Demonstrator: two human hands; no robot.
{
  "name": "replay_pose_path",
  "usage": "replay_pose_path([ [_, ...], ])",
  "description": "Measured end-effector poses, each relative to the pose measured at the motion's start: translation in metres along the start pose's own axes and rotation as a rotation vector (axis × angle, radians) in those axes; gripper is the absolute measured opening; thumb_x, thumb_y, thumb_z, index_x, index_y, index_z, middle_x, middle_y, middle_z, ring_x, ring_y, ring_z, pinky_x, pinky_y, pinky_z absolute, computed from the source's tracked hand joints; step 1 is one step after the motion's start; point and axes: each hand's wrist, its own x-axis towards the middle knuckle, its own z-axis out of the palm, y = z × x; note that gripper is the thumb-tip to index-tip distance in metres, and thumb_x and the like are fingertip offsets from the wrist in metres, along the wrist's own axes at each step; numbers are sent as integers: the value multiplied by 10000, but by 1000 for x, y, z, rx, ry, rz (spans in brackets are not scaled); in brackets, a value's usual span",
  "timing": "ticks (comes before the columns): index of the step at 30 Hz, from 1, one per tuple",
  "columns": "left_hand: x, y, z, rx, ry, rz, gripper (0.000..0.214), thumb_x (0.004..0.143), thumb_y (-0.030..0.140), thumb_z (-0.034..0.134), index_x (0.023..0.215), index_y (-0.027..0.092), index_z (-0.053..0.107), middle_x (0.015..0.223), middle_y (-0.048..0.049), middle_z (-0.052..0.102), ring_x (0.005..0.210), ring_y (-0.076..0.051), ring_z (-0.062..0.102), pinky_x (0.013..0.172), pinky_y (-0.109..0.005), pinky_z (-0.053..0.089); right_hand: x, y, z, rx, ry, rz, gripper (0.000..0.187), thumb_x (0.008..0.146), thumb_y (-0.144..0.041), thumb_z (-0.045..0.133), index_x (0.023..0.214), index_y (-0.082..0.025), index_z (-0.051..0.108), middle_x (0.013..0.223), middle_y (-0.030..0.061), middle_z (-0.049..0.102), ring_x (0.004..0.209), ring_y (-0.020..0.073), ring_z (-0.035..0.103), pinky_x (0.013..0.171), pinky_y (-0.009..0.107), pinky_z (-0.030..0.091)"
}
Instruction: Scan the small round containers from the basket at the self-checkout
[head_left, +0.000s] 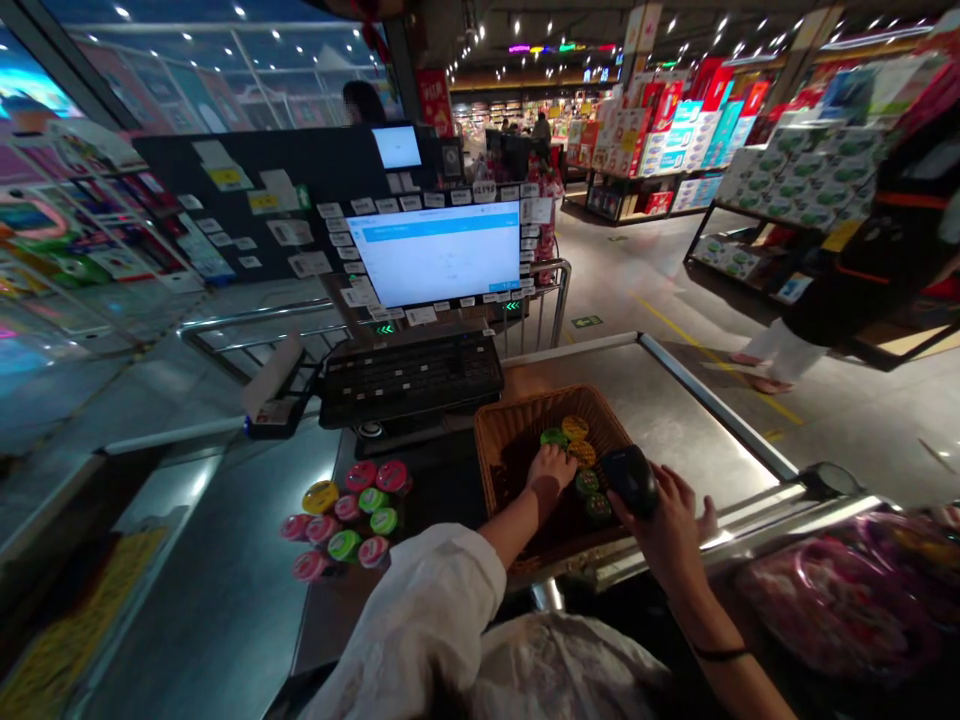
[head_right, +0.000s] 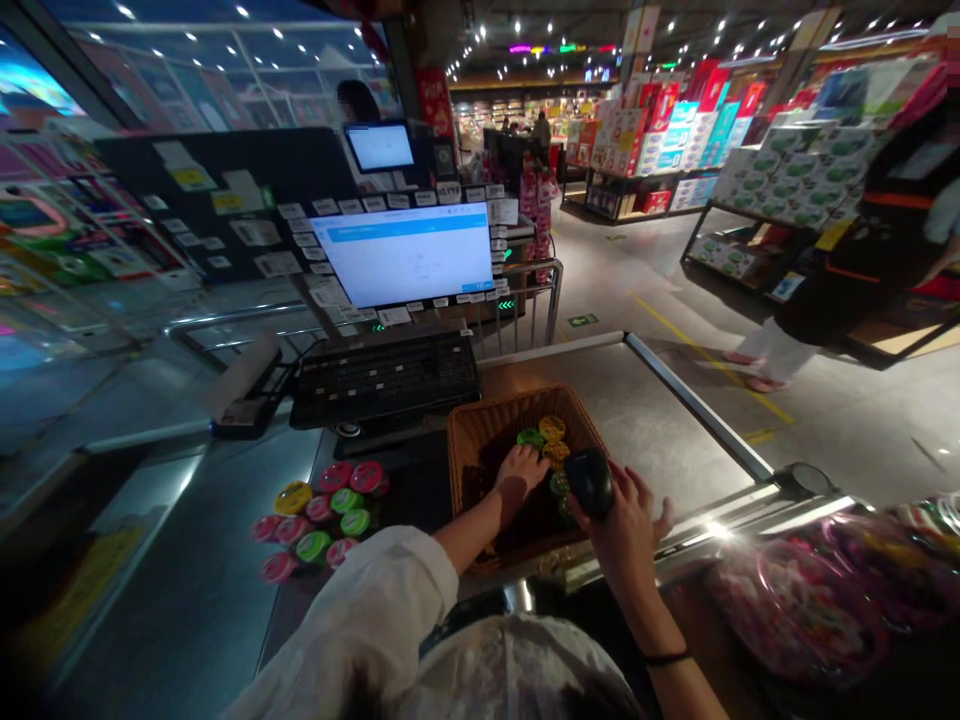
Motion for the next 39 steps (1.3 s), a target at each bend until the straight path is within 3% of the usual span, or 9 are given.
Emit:
replay_pose_path([
  [4, -2, 4, -4, -6, -10, -18, 246, 968, 147, 436, 1039, 117, 670, 1011, -148, 686, 1031, -240, 597, 917, -385, 406, 4, -1, 1, 9, -13, 0, 586, 920, -656, 355, 1214, -224, 621, 1276, 107, 672, 1242, 324, 499, 1091, 641, 138],
  [9, -14, -2, -19, -18, -25, -87, 194, 917, 89, 506, 905, 108, 698, 954, -142, 697, 971, -238, 619, 876, -382, 406, 7, -2, 1, 17, -17, -3, 589, 912, -660, 364, 1205, -222, 628, 1280, 113, 672, 1249, 337, 504, 1092, 645, 135],
  [14, -52, -26, -50, -59, 35, -149, 220, 945, 219, 568, 1138, 227, 672, 1063, -69, 728, 1039, -242, 608, 862, -393, 409, 6, -4, -1, 53, -38, -4, 651, 875, -733, 375, 1194, -230, 637, 1272, 110, 676, 1241, 339, 514, 1092, 636, 146],
  [18, -101, -43, -73, -144, 275, -210, 408, 961, 212, 559, 1344, 353, 555, 1263, 13, 694, 1177, -198, 565, 922, -385, 399, 5, -12, -1, 142, -81, -12, 679, 846, -762, 406, 1172, -219, 652, 1251, 121, 679, 1216, 342, 534, 1069, 610, 233],
  [22, -147, -52, -85, -161, 550, -278, 434, 960, 223, 582, 1368, 367, 554, 1298, 18, 687, 1202, -199, 566, 953, -389, 394, -1, -32, -1, 284, -119, -73, 642, 830, -728, 470, 1127, -193, 663, 1178, 143, 691, 1165, 332, 560, 1037, 537, 326],
  [26, -182, -60, -86, -101, 767, -292, 340, 972, 273, 585, 1301, 348, 617, 1234, 21, 723, 1158, -199, 595, 964, -388, 383, -16, -62, 3, 370, -178, -107, 556, 824, -678, 522, 1119, -227, 655, 1147, 110, 697, 1127, 315, 582, 1068, 553, 284],
  [29, -204, -66, -81, -10, 856, -262, 328, 981, 241, 567, 1281, 358, 630, 1214, 43, 732, 1141, -183, 603, 975, -374, 375, -27, -84, 7, 446, -269, -143, 528, 815, -645, 551, 1141, -240, 646, 1152, 91, 703, 1135, 303, 593, 1077, 545, 270],
  [32, -224, -73, -76, 58, 884, -232, 349, 977, 227, 570, 1292, 371, 616, 1222, 68, 727, 1159, -171, 592, 1005, -357, 378, -36, -103, 9, 495, -326, -168, 506, 818, -615, 564, 1160, -250, 639, 1185, 84, 698, 1167, 296, 585, 1086, 532, 263],
  [39, -255, -93, -63, 238, 862, -127, 382, 941, 201, 616, 1274, 386, 608, 1257, 87, 707, 1290, -153, 523, 1110, -346, 335, -47, -129, 9, 515, -326, -217, 480, 820, -603, 574, 1142, -255, 646, 1195, 86, 691, 1167, 299, 587, 1085, 540, 273],
])
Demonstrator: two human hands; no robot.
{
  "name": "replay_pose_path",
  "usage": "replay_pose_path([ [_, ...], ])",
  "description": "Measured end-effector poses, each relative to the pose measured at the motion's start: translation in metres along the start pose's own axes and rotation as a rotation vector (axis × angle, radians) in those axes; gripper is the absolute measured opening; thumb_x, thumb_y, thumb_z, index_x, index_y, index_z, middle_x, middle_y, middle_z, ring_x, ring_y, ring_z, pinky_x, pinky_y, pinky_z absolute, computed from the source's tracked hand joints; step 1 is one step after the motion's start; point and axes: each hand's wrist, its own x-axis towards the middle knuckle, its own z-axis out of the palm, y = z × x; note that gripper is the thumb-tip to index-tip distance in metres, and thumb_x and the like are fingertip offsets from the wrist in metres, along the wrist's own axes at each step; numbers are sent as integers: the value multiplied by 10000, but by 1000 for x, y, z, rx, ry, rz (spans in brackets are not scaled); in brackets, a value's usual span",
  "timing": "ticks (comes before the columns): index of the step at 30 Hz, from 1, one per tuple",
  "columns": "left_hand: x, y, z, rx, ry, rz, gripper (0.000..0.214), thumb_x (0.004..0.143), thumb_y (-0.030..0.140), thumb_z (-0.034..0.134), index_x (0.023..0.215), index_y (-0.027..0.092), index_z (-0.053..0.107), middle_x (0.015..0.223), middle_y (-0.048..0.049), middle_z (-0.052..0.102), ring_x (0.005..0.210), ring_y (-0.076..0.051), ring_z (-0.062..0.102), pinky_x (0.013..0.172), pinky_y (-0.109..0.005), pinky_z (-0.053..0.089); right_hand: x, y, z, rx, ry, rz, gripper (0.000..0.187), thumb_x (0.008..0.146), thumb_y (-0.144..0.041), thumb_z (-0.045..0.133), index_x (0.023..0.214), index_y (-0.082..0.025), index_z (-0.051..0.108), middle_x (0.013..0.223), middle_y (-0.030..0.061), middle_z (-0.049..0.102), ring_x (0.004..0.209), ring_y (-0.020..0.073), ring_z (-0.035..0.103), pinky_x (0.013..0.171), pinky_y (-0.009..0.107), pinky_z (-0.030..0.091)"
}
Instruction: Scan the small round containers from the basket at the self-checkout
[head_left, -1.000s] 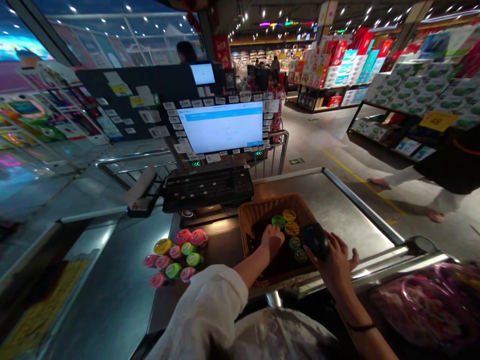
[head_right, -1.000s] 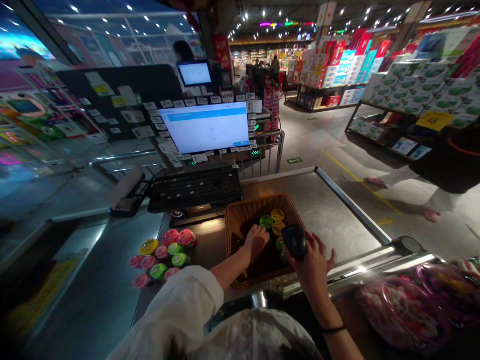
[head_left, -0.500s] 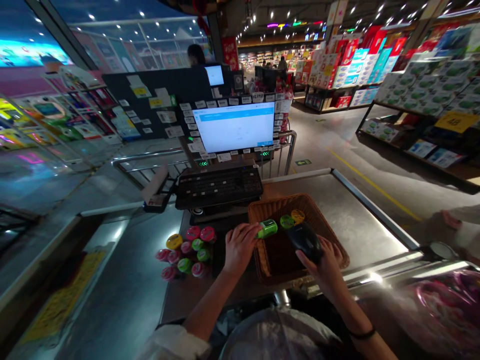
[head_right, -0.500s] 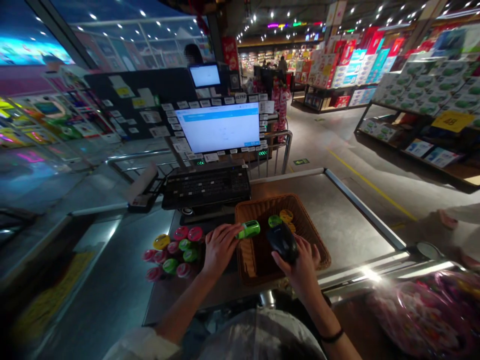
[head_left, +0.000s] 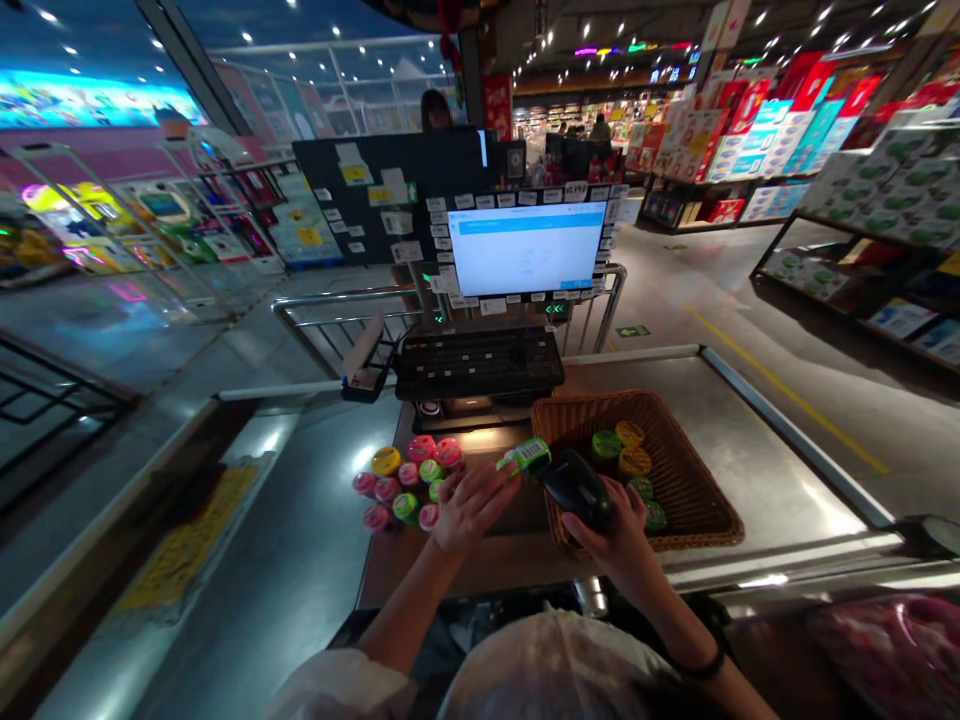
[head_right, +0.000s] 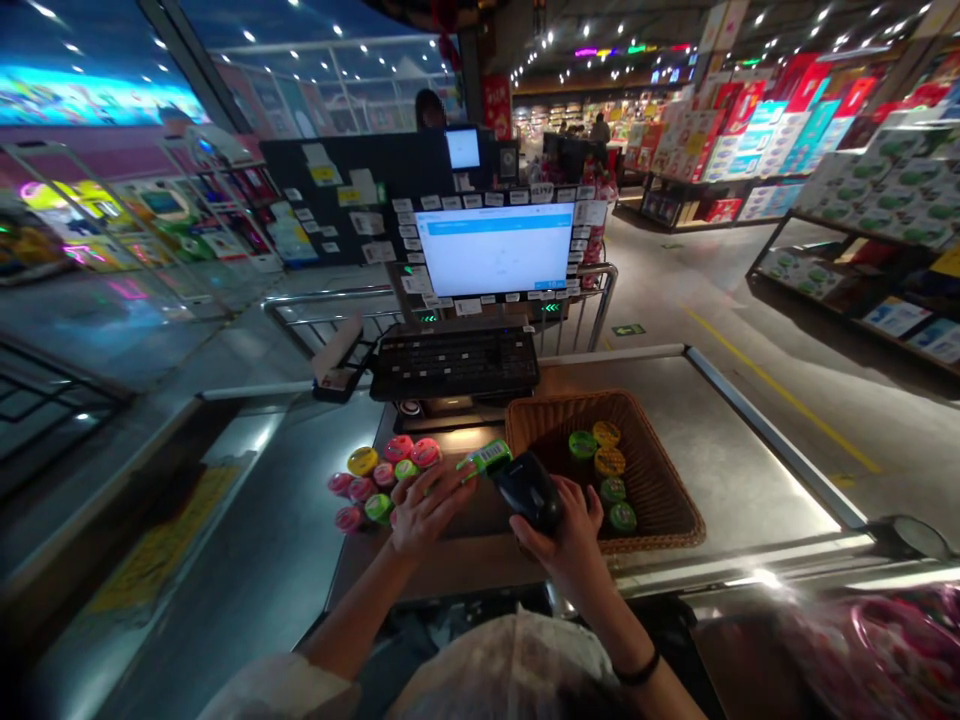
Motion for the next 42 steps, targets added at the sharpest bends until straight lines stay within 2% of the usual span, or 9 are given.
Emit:
replay_pose_path([
  [3, -7, -12, -1, 37, 62, 144, 283, 909, 230, 672, 1148, 381, 657, 1313, 106, 673, 1288, -144, 531, 1121, -341, 316, -1, -3, 3, -8, -12, -2, 449, 838, -588, 562, 1127, -256, 647, 1180, 82, 690, 1158, 294, 591, 1084, 542, 285],
  [8, -7, -29, -5, 43, 82, 302, 187, 888, 259, 688, 1038, 369, 662, 1402, 123, 604, 1338, -130, 485, 1157, -328, 271, -2, -8, 7, -51, -7, -37, 417, 840, -576, 564, 1101, -262, 654, 1111, 66, 699, 1102, 290, 613, 1067, 554, 314],
  [13, 1, -33, -8, 25, 130, 349, 155, 843, 308, 743, 969, 358, 668, 1438, 146, 568, 1424, -122, 381, 1241, -332, 111, -3, -11, 13, -37, 25, -48, 411, 830, -594, 562, 1039, -255, 664, 1007, 68, 713, 1034, 277, 625, 1036, 509, 362],
  [22, 0, -36, -1, 37, 174, 367, 181, 817, 338, 773, 967, 376, 679, 1407, 165, 591, 1421, -98, 390, 1262, -323, 110, 1, -16, 12, -34, 11, 44, 449, 828, -637, 532, 1012, -252, 674, 1050, 76, 709, 1045, 279, 619, 1033, 506, 352],
  [26, -7, -39, 2, 16, 128, 353, 179, 885, 260, 687, 1021, 373, 662, 1358, 163, 631, 1342, -87, 485, 1268, -299, 88, 2, -17, 12, 6, 39, 100, 527, 819, -685, 499, 1013, -228, 676, 999, 86, 709, 1012, 291, 635, 982, 501, 391],
  [29, -18, -44, 7, -5, 55, 326, 222, 915, 237, 629, 1056, 407, 654, 1303, 162, 667, 1228, -84, 584, 1238, -269, 180, 3, -17, 13, -1, 42, 101, 527, 820, -685, 494, 1009, -231, 683, 988, 81, 710, 992, 284, 641, 969, 487, 396],
  [34, -31, -48, 15, -107, -272, 216, 282, 938, 276, 600, 1111, 494, 645, 1238, 166, 701, 1120, -61, 638, 1086, -210, 360, 5, -20, 10, -53, -16, 55, 423, 827, -624, 547, 975, -254, 687, 1043, 70, 700, 1028, 287, 619, 971, 474, 370],
  [39, -19, -43, 5, -58, -192, 120, 289, 978, 252, 551, 1196, 417, 643, 1294, 88, 687, 1168, -122, 604, 1075, -304, 352, 7, -21, 5, -76, -41, 57, 408, 816, -609, 562, 987, -257, 675, 978, 54, 694, 981, 278, 613, 961, 470, 357],
  [42, -12, -44, -3, -42, -258, -19, 378, 989, 251, 524, 1344, 371, 573, 1271, 32, 701, 1182, -171, 591, 1074, -356, 345, 7, -21, 5, -69, -46, 61, 419, 812, -614, 563, 1005, -256, 663, 963, 50, 697, 987, 280, 608, 961, 466, 352],
])
